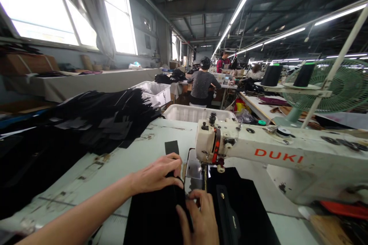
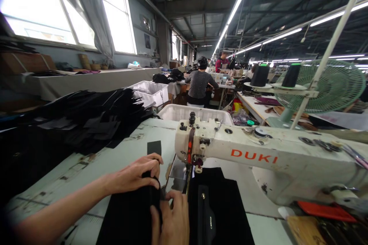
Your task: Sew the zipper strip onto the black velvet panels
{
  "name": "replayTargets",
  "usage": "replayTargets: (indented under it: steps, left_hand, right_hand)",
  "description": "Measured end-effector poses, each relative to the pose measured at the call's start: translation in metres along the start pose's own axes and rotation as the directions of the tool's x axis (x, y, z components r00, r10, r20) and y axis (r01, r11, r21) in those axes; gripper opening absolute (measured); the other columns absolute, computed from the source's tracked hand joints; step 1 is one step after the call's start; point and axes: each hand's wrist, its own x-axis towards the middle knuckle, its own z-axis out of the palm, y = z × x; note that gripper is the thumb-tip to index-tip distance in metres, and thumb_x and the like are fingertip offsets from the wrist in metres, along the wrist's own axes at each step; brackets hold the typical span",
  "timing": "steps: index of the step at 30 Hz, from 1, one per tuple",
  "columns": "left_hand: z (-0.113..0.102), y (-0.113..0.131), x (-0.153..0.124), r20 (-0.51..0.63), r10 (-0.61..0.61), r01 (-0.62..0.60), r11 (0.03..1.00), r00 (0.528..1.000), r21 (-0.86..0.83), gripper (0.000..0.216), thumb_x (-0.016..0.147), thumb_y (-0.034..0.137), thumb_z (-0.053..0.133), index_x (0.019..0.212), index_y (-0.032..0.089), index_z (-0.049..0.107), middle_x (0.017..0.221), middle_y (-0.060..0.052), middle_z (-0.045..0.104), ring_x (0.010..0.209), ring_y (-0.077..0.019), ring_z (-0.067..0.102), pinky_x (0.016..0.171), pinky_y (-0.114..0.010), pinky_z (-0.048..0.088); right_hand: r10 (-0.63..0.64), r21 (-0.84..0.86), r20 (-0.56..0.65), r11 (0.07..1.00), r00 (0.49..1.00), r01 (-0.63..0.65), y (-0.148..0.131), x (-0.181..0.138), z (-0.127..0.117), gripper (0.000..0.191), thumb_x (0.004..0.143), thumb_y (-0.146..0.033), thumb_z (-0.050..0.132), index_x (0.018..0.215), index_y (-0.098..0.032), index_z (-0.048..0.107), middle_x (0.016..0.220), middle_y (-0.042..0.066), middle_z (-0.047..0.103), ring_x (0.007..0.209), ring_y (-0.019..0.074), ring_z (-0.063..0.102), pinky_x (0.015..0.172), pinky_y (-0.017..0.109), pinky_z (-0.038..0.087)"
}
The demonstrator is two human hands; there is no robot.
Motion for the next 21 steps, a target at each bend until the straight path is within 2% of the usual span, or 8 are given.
replayTargets:
  steps: [2, 3, 7, 10, 13, 15, 18, 21]
  left_hand:
    - [-0.001, 0.0, 0.004, 0.041, -0.05, 0.048, 0.998, 0.998, 0.034, 0.038, 0.097, 0.055, 0.053, 0.082, 0.021, 0.047, 0.078, 0.001, 0.063, 0.075, -0.0155, 0.058, 0.071, -0.024, 0.042]
    - [0.001, -0.002, 0.008, 0.063, -0.068, 0.065, 0.997, 0.996, 0.044, 0.037, 0.096, 0.055, 0.055, 0.083, 0.021, 0.049, 0.077, 0.002, 0.062, 0.069, -0.0139, 0.057, 0.065, -0.023, 0.04]
    - [0.017, -0.02, 0.032, 0.17, -0.063, 0.053, 0.997, 0.983, 0.062, 0.037, 0.09, 0.057, 0.064, 0.088, 0.021, 0.056, 0.073, 0.005, 0.063, 0.062, -0.0116, 0.058, 0.057, -0.019, 0.038]
    - [0.039, -0.036, 0.052, 0.217, -0.018, -0.009, 0.992, 0.976, 0.122, 0.038, 0.083, 0.057, 0.073, 0.089, 0.021, 0.062, 0.076, 0.003, 0.067, 0.07, -0.0153, 0.062, 0.068, -0.022, 0.042]
    - [0.058, -0.044, 0.06, 0.199, 0.019, -0.062, 0.975, 0.98, 0.214, 0.037, 0.079, 0.055, 0.078, 0.083, 0.021, 0.064, 0.077, 0.001, 0.067, 0.079, -0.0186, 0.064, 0.093, -0.031, 0.039]
    - [0.068, -0.043, 0.058, 0.156, 0.027, -0.071, 0.957, 0.987, 0.28, 0.039, 0.077, 0.056, 0.079, 0.085, 0.021, 0.065, 0.086, -0.001, 0.068, 0.09, -0.0224, 0.064, 0.102, -0.037, 0.033]
    - [0.076, -0.034, 0.049, 0.032, -0.007, -0.006, 0.92, 0.999, 0.393, 0.054, 0.074, 0.063, 0.076, 0.103, 0.019, 0.063, 0.11, -0.011, 0.065, 0.112, -0.0335, 0.055, 0.106, -0.047, 0.028]
    - [0.083, -0.024, 0.039, -0.073, -0.067, 0.094, 0.875, 0.995, 0.474, 0.066, 0.075, 0.066, 0.069, 0.115, 0.015, 0.06, 0.119, -0.019, 0.059, 0.116, -0.04, 0.049, 0.104, -0.058, 0.027]
  right_hand:
    - [0.065, 0.15, 0.047, 0.986, 0.997, -0.071, -0.001, -0.002, 0.0, 0.028, 0.101, -0.027, 0.037, 0.085, -0.024, 0.059, 0.089, 0.006, 0.064, 0.078, 0.0185, 0.067, 0.068, 0.025, 0.055]
    - [0.103, 0.169, 0.066, 0.979, 0.992, -0.113, -0.001, -0.004, 0.001, 0.027, 0.102, -0.028, 0.036, 0.087, -0.025, 0.058, 0.086, 0.004, 0.065, 0.076, 0.0181, 0.068, 0.065, 0.024, 0.054]
    - [0.249, 0.076, 0.118, 0.963, 0.961, -0.258, 0.007, -0.017, 0.006, 0.015, 0.101, -0.028, 0.043, 0.105, -0.027, 0.057, 0.081, 0.001, 0.069, 0.067, 0.0205, 0.07, 0.056, 0.025, 0.052]
    - [0.338, 0.078, 0.165, 0.932, 0.926, -0.354, 0.018, -0.027, 0.009, 0.02, 0.098, -0.017, 0.039, 0.111, -0.025, 0.053, 0.077, 0.001, 0.07, 0.06, 0.02, 0.07, 0.053, 0.024, 0.049]
    - [0.381, 0.007, 0.198, 0.921, 0.903, -0.389, 0.027, -0.036, 0.009, 0.025, 0.093, -0.009, 0.042, 0.109, -0.024, 0.054, 0.068, -0.002, 0.069, 0.056, 0.0203, 0.07, 0.05, 0.024, 0.047]
    - [0.351, -0.04, 0.199, 0.936, 0.915, -0.35, 0.032, -0.041, 0.008, 0.025, 0.091, -0.009, 0.045, 0.108, -0.024, 0.056, 0.067, -0.002, 0.069, 0.056, 0.0211, 0.07, 0.048, 0.025, 0.047]
    - [0.237, -0.031, 0.184, 0.971, 0.954, -0.235, 0.034, -0.045, 0.005, 0.032, 0.091, -0.014, 0.048, 0.12, -0.025, 0.055, 0.074, 0.001, 0.073, 0.058, 0.0229, 0.071, 0.048, 0.026, 0.05]
    - [0.197, -0.06, 0.203, 0.98, 0.959, -0.189, 0.037, -0.051, 0.002, 0.039, 0.09, -0.017, 0.052, 0.128, -0.025, 0.054, 0.075, 0.001, 0.073, 0.056, 0.0236, 0.071, 0.048, 0.028, 0.051]
